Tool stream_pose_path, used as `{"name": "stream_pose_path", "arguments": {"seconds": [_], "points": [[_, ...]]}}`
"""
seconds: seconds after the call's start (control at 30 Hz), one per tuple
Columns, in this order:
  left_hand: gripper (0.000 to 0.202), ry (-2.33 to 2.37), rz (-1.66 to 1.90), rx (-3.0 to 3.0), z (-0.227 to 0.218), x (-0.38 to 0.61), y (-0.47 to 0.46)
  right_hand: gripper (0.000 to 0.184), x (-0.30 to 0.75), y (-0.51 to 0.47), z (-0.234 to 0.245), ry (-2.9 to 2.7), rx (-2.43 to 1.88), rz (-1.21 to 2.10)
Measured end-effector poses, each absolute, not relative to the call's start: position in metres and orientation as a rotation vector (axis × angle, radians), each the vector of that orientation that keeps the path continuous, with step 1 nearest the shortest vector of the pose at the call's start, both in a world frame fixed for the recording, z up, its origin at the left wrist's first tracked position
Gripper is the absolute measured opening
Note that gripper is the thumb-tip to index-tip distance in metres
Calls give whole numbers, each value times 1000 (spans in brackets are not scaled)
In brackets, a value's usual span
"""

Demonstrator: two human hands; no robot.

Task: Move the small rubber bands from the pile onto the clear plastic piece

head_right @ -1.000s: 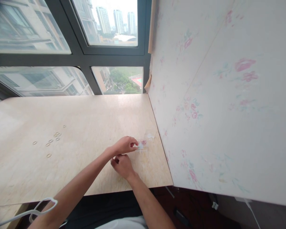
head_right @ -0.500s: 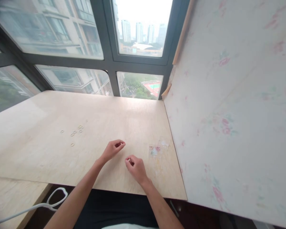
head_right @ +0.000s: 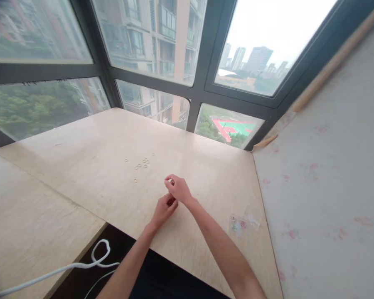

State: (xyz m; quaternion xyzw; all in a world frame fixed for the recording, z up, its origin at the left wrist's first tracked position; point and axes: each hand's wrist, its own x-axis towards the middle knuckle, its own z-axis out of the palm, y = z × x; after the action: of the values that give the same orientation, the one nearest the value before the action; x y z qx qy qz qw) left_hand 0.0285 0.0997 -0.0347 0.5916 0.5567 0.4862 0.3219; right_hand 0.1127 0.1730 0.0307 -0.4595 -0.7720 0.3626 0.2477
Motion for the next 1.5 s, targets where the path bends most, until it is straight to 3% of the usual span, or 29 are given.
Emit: {"name": "stream_pose_path", "arguments": {"seconds": [0.37, 0.7, 1.03, 1.27, 1.5], "points": [[13, 1477, 1311, 1500, -34, 29, 102, 34, -22, 260, 21, -2721, -1381, 666], [16, 1485, 1388, 1386, -33, 28, 106, 26, -31, 274, 16, -3046, -1198, 497], [16, 1472, 1378, 1355, -32, 26, 108, 8, 49, 257, 12, -2741, -1094, 764], [18, 1462, 1366, 1359, -30, 25, 107, 12, 129, 223, 12, -2333, -1164, 928], [22, 1475, 1323, 1399, -25, 21, 106, 20, 252, 152, 26, -1974, -1454, 835]]}}
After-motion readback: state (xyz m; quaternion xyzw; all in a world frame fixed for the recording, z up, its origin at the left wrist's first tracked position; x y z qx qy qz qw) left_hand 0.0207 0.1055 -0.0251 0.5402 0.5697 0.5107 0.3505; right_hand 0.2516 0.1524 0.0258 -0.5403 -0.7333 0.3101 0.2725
